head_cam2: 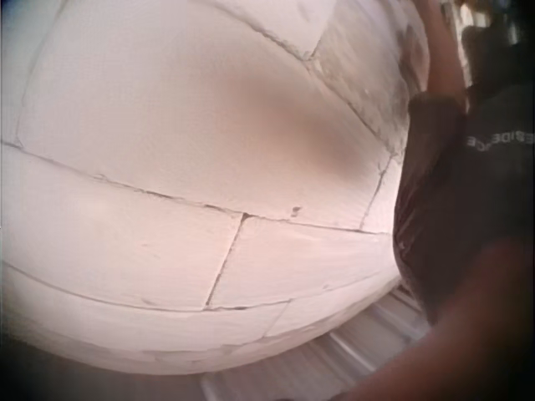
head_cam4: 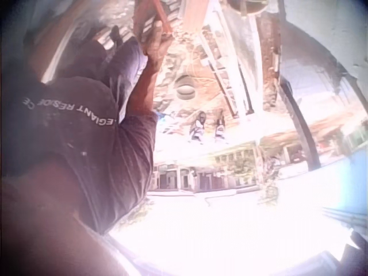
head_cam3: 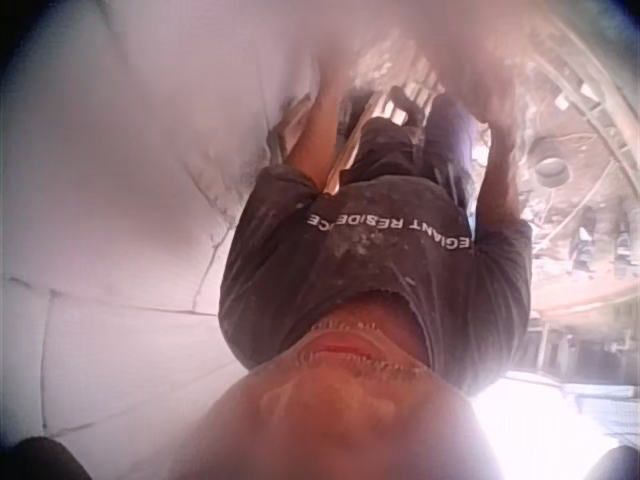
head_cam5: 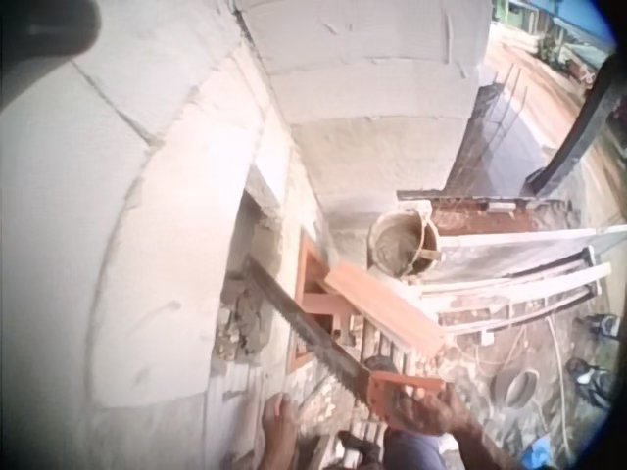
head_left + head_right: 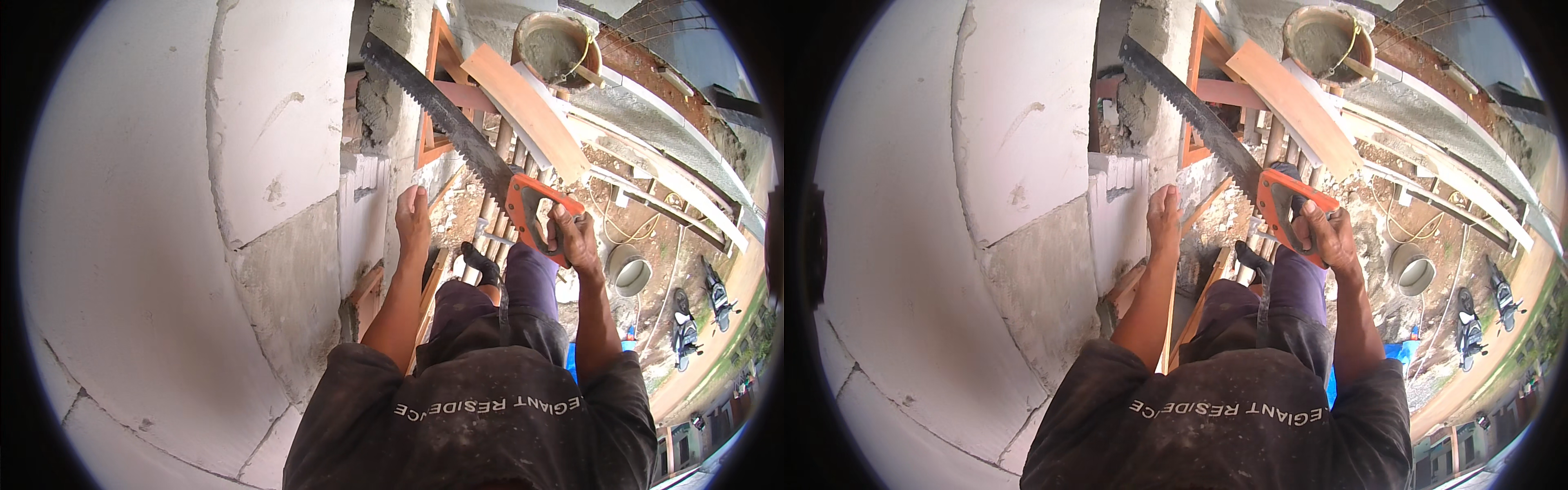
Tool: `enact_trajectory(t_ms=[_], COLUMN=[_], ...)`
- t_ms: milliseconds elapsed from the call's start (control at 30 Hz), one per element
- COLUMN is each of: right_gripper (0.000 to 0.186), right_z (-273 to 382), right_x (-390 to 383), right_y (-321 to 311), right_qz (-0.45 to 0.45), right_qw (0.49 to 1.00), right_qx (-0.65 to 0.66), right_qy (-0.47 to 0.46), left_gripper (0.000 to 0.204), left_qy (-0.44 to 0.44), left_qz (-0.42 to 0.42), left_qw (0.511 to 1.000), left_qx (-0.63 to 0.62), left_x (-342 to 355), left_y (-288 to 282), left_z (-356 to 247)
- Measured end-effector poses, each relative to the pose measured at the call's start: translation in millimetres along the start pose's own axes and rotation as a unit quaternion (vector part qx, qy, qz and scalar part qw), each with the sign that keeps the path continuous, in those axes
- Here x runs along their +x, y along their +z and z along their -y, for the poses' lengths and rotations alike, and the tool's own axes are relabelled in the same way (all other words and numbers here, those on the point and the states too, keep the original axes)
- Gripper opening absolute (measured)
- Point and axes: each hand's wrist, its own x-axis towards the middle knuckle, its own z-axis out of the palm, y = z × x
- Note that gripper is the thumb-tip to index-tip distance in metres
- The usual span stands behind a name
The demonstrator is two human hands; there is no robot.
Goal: The person uses a hand saw to cut a section of a white block wall, removes the cut piece, and then applies cement mortar with a trowel to fill the resulting gap.
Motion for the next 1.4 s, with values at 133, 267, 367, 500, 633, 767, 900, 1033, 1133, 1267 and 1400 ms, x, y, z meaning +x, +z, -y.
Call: enact_trajectory(t_ms=[133, 267, 367, 500, 633, 767, 900, 1033, 1133, 1267, 1400], right_gripper=[0.047, 0.045, 0.043, 0.044, 0.042, 0.041, 0.046, 0.036, 0.032, 0.044, 0.042], right_z=[-4, -15, -11, -11, -8, -17, -5, -22, -16, -49, -40], right_x=[-31, -58, -79, -92, -97, -94, -103, -93, -72, -39, -39], right_y=[13, 17, 10, -12, -12, -5, 17, 26, 37, 12, 4], right_qz=[-0.068, -0.131, -0.181, -0.226, -0.281, -0.306, -0.278, -0.255, -0.240, -0.236, -0.166], right_qw=[0.997, 0.984, 0.977, 0.968, 0.957, 0.950, 0.960, 0.966, 0.970, 0.924, 0.968], right_qx=[0.046, 0.119, 0.114, 0.105, 0.076, 0.054, -0.008, -0.033, 0.045, -0.282, -0.187], right_qy=[0.011, 0.006, 0.012, 0.011, 0.011, 0.019, 0.009, -0.016, -0.012, -0.109, -0.009], left_gripper=[0.064, 0.069, 0.068, 0.054, 0.050, 0.047, 0.063, 0.070, 0.069, 0.063, 0.061], left_qy=[0.008, -0.006, -0.014, -0.079, -0.082, -0.050, -0.016, -0.023, -0.022, -0.031, -0.051], left_qz=[0.085, 0.215, 0.236, 0.290, 0.293, 0.185, 0.072, 0.185, 0.260, 0.287, 0.301], left_qw=[0.996, 0.976, 0.971, 0.954, 0.952, 0.981, 0.995, 0.982, 0.965, 0.957, 0.948], left_qx=[0.035, 0.034, 0.032, 0.007, 0.046, -0.029, -0.069, -0.024, 0.016, 0.040, 0.089], left_x=[-24, -51, -82, -135, -166, -149, -89, -70, -98, -109, -94], left_y=[20, 29, 21, -12, -46, -48, -29, 5, 23, 25, 20], left_z=[-14, 11, 27, 65, 126, 99, 30, 6, -10, 16, 22])
